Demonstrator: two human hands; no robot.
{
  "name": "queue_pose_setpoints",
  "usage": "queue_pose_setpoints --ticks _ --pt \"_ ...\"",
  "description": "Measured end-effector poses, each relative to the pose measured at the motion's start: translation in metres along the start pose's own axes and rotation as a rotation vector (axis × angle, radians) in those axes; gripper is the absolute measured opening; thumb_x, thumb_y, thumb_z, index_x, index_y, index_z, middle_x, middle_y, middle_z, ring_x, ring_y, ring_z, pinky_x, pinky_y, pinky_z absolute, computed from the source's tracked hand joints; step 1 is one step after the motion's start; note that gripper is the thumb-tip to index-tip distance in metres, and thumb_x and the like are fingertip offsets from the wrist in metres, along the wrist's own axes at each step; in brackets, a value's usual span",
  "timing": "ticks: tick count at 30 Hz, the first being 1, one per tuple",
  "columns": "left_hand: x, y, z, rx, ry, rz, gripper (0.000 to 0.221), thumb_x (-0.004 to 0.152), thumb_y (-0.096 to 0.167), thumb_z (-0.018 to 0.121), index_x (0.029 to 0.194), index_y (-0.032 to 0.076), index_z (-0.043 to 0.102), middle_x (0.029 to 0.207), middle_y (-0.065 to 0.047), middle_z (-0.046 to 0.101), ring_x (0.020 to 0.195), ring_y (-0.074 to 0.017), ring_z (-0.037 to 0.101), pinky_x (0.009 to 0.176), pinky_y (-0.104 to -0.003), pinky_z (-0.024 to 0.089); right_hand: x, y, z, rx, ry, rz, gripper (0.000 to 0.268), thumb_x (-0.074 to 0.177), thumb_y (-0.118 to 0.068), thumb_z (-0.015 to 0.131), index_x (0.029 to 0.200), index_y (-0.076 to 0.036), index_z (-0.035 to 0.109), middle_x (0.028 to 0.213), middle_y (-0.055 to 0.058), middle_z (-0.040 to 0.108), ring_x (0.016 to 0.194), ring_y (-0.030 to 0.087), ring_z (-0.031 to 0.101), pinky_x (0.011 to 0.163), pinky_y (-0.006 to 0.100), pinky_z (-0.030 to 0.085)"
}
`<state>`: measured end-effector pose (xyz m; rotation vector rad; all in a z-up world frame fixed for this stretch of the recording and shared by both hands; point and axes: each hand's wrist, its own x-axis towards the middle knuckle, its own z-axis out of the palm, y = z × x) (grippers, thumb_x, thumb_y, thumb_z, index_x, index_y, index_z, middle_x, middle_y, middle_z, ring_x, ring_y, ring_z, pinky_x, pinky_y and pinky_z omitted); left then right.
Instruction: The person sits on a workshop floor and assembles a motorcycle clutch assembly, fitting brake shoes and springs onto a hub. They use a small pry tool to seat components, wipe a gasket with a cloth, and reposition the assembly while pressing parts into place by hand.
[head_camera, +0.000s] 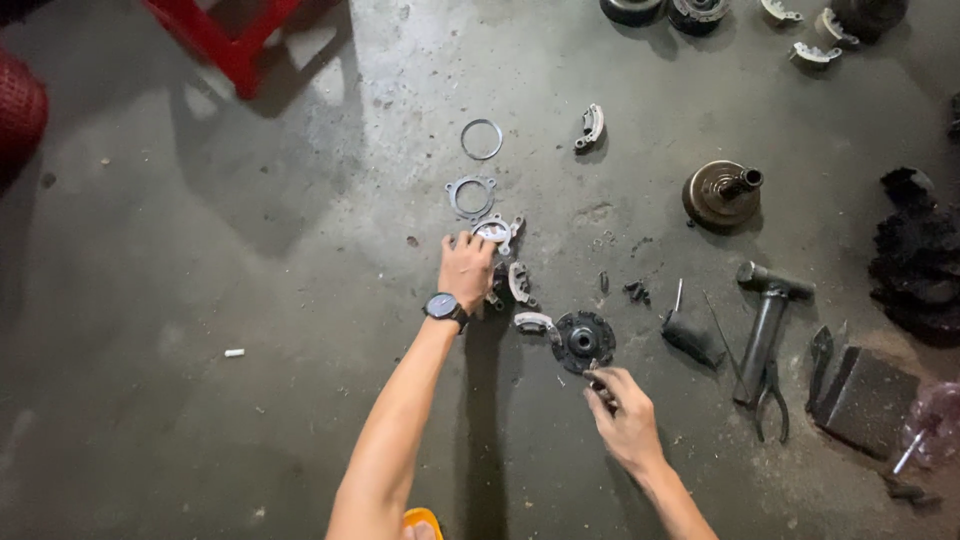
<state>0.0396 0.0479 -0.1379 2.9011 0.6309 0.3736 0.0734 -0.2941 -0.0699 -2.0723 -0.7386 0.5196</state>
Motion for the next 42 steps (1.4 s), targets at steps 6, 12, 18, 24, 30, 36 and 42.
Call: queue_pose_setpoints --ticks 6,12,18,24,30,36,42 --pt "0.019 -0.055 0.014 -0.472 0.494 -0.327 0.02 0.09 0.0 0.064 0.108 0.006 0.069 0.102 -0.018 0.07 0.096 -0.0398 0.065 0.086 -0.047 0.051 0.003 0.004 0.004 0.058 0.025 0.068 0.027 0.085 -0.008 0.075 0.111 -0.001 0.071 0.104 0.008 0.071 0.078 0.015 0.072 0.07 0.028 0.058" --pt "0.03 -0.036 -0.03 -0.147 0.396 -0.284 0.036 0.076 0.005 0.069 0.112 -0.001 0.069 0.107 -0.026 0.067 0.099 -0.0453 0.061 0.081 -0.051 0.049 0.014 -0.002 0.007 0.087 -0.019 0.096 0.026 0.086 -0.008 0.074 0.111 -0.002 0.071 0.105 0.007 0.072 0.082 0.014 0.073 0.071 0.028 0.06" --pt "0.033 0.012 0.026 -0.306 -0.131 -0.221 0.045 0.079 0.025 0.077 0.115 -0.001 0.065 0.112 -0.024 0.062 0.107 -0.0431 0.057 0.084 -0.056 0.047 0.02 -0.018 0.008 0.133 -0.012 0.087 0.023 0.088 -0.006 0.072 0.11 -0.002 0.072 0.103 0.007 0.072 0.08 0.014 0.072 0.07 0.028 0.059" --pt "0.02 0.057 -0.006 -0.434 0.03 -0.361 0.028 0.089 0.018 0.071 0.111 0.0 0.07 0.114 -0.023 0.064 0.108 -0.0373 0.06 0.091 -0.047 0.052 0.021 -0.007 -0.004 0.088 0.086 0.052 0.023 0.091 -0.005 0.07 0.114 -0.003 0.073 0.105 0.008 0.076 0.084 0.015 0.073 0.076 0.027 0.06" --pt "-0.06 0.148 -0.046 -1.252 -0.287 -0.328 0.031 0.098 0.021 0.065 0.12 0.001 0.072 0.115 -0.016 0.079 0.101 -0.0098 0.068 0.088 -0.026 0.057 0.023 -0.039 -0.014 0.595 0.268 -0.06 0.049 0.098 -0.008 0.062 0.143 -0.004 0.043 0.139 0.008 0.058 0.125 0.018 0.058 0.106 0.031 0.046" --pt "-0.09 0.147 -0.043 -0.672 -0.162 0.009 0.036 0.093 0.017 0.074 0.127 0.006 0.07 0.126 -0.014 0.066 0.118 -0.0293 0.062 0.101 -0.041 0.053 -0.003 0.077 -0.005 0.04 0.313 0.179 0.021 0.097 -0.017 0.072 0.107 0.0 0.064 0.094 0.017 0.068 0.091 0.029 0.065 0.083 0.04 0.054" --pt "-0.089 0.129 -0.023 -0.083 -0.18 0.261 0.094 0.049 0.026 0.077 0.138 0.003 0.057 0.138 -0.018 0.058 0.126 -0.0372 0.051 0.095 -0.054 0.04 -0.027 0.074 0.006 -0.13 0.116 -0.037 0.03 0.083 -0.012 0.076 0.109 0.0 0.066 0.095 0.016 0.065 0.089 0.033 0.066 0.079 0.04 0.053"
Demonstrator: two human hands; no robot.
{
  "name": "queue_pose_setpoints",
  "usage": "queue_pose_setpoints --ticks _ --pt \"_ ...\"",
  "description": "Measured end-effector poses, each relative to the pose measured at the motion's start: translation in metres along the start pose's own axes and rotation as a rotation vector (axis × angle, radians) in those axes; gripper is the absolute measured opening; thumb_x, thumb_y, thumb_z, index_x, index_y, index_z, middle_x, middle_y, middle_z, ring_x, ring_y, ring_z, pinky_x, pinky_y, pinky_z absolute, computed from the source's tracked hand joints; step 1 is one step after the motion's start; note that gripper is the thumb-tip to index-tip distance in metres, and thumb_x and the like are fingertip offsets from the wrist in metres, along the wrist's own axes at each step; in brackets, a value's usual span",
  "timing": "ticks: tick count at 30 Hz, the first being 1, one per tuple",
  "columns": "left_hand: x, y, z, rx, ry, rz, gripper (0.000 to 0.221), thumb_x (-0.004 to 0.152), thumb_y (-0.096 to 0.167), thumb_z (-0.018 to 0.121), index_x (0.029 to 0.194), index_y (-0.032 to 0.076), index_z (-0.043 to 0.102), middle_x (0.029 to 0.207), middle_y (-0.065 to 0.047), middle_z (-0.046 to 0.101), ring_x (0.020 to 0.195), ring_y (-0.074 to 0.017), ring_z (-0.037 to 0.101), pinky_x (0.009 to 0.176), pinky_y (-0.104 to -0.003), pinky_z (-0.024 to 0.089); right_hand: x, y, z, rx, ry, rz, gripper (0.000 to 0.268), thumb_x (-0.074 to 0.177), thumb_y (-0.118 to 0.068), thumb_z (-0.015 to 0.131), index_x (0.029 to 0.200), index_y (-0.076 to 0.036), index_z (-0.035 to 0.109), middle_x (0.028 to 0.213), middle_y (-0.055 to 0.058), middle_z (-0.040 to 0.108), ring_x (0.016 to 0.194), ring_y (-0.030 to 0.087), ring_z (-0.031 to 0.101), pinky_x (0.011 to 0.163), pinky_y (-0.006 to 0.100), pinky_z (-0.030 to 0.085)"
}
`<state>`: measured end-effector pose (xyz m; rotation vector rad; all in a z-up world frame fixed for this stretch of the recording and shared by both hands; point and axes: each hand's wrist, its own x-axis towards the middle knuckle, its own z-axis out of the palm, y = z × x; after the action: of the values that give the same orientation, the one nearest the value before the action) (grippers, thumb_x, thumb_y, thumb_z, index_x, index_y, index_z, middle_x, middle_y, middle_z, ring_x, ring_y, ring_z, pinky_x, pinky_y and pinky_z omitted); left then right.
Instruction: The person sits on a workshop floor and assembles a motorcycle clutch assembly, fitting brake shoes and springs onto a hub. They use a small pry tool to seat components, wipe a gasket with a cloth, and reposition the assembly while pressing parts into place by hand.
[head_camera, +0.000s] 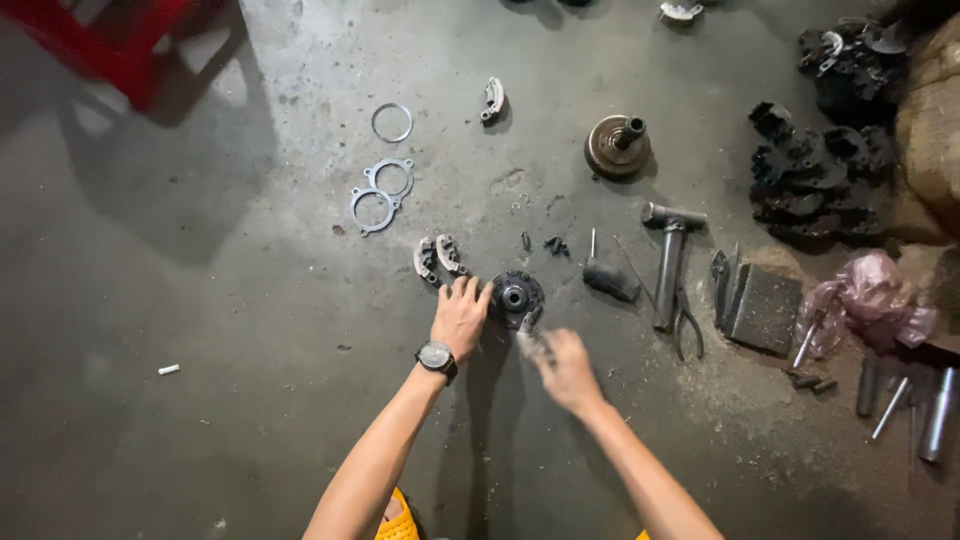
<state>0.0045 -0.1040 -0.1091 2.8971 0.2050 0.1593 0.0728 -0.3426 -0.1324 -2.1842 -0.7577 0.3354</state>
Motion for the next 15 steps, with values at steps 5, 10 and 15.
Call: queue_pose_setpoints --ticks 5,10,15 --pt "-0.015 -0.018 0.032 0.039 -0.072 -0.02 0.051 0.084 0.009 0.059 0.135 0.005 0.061 0.13 -0.016 0.06 0.119 -0.033 0.054 0.098 -0.047 0.044 0.006 -0.036 -0.007 0.189 -0.183 0.133 0.055 0.085 -0.012 0.072 0.138 -0.007 0.056 0.11 0.014 0.061 0.098 0.029 0.068 0.085 0.038 0.057" --pt "-0.005 0.002 0.017 0.036 0.171 0.019 0.046 0.078 0.008 0.061 0.123 0.008 0.065 0.129 -0.014 0.062 0.118 -0.0323 0.057 0.099 -0.045 0.047 0.069 -0.019 -0.021 -0.129 -0.03 -0.11 0.055 0.082 -0.01 0.073 0.135 -0.006 0.061 0.116 0.014 0.063 0.108 0.031 0.063 0.09 0.044 0.051" --pt "-0.007 0.049 0.021 -0.203 -0.039 -0.224 0.016 0.092 0.014 0.067 0.102 0.003 0.063 0.107 -0.018 0.061 0.101 -0.0358 0.059 0.083 -0.047 0.051 0.105 -0.029 -0.012 -0.408 -0.091 -0.301 0.05 0.08 -0.011 0.074 0.129 -0.007 0.065 0.116 0.015 0.062 0.112 0.035 0.058 0.09 0.045 0.048"
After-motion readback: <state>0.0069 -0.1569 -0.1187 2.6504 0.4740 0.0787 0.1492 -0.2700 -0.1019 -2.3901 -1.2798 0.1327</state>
